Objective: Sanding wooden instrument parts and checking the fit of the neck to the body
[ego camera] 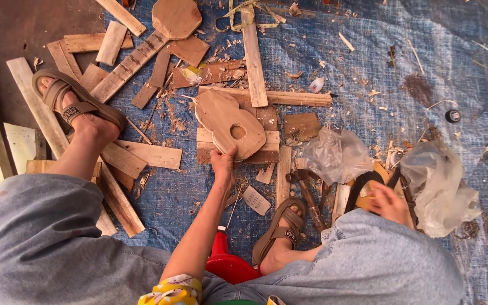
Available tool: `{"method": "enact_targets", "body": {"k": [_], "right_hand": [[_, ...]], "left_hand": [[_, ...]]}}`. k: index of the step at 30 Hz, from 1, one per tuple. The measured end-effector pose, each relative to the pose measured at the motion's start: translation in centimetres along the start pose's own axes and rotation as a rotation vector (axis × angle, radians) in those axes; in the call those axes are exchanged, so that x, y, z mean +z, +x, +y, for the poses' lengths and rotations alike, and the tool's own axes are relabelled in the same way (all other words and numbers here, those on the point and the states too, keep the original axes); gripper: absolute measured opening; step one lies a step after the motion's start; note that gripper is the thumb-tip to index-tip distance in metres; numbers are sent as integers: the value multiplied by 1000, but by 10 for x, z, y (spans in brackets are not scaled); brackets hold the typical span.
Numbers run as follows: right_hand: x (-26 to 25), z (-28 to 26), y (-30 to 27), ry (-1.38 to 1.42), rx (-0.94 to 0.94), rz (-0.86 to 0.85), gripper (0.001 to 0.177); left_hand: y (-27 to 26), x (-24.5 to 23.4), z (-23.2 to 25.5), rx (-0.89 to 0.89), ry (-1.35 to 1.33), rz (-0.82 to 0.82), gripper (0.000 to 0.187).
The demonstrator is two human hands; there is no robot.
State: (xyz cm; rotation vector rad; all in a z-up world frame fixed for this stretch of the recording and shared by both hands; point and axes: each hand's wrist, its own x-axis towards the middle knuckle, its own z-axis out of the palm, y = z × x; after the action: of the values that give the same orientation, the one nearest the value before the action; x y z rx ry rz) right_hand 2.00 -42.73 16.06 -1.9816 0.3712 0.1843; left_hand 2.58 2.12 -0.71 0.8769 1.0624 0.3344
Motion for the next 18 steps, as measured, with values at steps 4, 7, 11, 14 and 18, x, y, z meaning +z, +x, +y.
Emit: {"method": "enact_targets", "body": {"k": [4, 7, 11, 14, 18], "right_hand": [[-60, -95, -29, -47, 27, 66, 31], [-88, -138, -48, 31, -204, 95, 31], [-59, -209, -57, -30, -363, -3, 35], [14, -264, -64, -164, -253, -154, 39], [101, -278, -57, -105, -188, -584, 75]], "left_hand": [[-34, 1, 57, -176, -168, -237, 45], [-43, -3, 77, -315, -229, -289, 27], [-73, -16, 99, -277, -380, -590, 38], [-107, -24, 122, -244, -390, -680, 45], [-155, -27, 145, -167, -277, -704, 41]]}}
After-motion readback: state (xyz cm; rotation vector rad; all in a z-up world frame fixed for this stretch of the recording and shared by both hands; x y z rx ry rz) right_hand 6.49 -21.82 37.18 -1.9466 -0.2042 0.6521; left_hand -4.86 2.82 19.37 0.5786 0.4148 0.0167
